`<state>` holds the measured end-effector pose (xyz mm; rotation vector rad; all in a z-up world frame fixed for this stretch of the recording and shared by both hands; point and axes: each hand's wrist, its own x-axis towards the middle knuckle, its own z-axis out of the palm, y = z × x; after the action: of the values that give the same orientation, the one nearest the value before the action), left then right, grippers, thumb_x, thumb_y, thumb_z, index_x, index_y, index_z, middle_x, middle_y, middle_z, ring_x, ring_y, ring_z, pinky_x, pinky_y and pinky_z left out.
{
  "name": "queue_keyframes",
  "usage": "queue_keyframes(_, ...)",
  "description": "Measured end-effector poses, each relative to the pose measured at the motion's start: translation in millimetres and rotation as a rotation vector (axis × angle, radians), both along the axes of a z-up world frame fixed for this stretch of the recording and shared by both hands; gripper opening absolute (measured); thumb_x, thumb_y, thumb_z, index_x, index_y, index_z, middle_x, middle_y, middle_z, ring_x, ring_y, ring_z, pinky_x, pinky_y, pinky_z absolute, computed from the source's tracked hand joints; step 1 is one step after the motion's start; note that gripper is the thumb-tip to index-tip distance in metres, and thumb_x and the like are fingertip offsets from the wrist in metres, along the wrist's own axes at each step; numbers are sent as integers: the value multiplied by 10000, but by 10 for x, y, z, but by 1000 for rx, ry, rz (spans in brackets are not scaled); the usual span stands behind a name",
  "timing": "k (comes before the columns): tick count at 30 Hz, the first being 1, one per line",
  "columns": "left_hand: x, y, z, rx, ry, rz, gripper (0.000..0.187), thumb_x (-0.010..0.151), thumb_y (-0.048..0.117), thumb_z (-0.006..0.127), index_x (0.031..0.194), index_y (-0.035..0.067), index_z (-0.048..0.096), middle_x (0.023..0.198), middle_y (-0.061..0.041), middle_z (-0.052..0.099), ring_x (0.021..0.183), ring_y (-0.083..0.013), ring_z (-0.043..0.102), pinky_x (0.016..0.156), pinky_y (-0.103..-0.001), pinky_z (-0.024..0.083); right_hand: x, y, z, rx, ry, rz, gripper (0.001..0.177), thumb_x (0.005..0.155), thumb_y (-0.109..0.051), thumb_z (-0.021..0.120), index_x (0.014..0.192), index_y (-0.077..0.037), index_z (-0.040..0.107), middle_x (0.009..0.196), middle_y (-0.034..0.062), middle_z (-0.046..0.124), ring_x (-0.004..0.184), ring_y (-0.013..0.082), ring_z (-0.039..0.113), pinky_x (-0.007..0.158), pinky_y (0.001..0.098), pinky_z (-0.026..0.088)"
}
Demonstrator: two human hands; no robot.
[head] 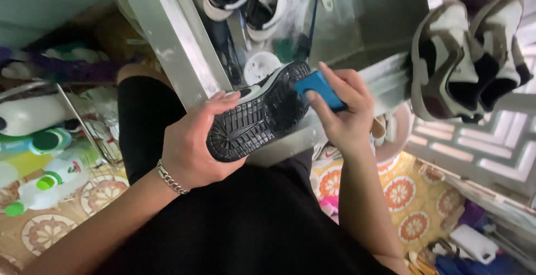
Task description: The person scrubs the white upper of a sneaker with an orange brush, then rinses it under a running tap. They proceed to scrub the black sole with a blue brush, focusing on the tread pattern.
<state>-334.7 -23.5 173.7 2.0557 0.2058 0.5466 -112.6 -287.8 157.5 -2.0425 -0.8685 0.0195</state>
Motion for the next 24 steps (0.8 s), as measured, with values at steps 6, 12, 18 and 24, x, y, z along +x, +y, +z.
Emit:
queue_keyframes(6, -175, -166, -50, 139, 123, 32, 1022, 620, 373, 1151, 1565, 145, 836, 1479, -63, 901, 1461, -341, 838, 1242, -472, 657, -325, -18, -29, -26, 101, 78, 460, 1104, -133, 1019, 1545, -68, 905, 1240, 205, 806, 841, 342, 723, 771, 463, 549)
queue_keyframes(12, -195, -134, -65, 91, 133, -7, 984, 675, 335, 1149, 1586, 164, 819, 1507, -81, 890, 1503, -370, 810, 1233, -504, 644, -427, 83, 53, -55, 13, 83, 453, 1099, -36, 1023, 1534, -11, 899, 1216, 210, 768, 737, 350, 709, 603, 431, 479)
queue_keyframes(18, -186, -123, -133, 111, 148, -28, 922, 679, 319, 1084, 1552, 169, 830, 1496, -62, 912, 1484, -351, 826, 1193, -498, 665, -530, 294, -122, 6, -186, 90, 445, 1098, -55, 994, 1529, -12, 895, 1241, 226, 741, 692, 321, 700, 656, 406, 583)
queue_keyframes(24, -168, -172, -169, 216, 127, 6, 815, 733, 299, 1062, 1493, 155, 808, 1518, -36, 909, 1480, -304, 832, 1167, -472, 679, -786, 273, -786, 50, -493, -147, 510, 1073, -128, 1018, 1568, -98, 902, 1306, 245, 751, 893, 386, 814, 796, 427, 699)
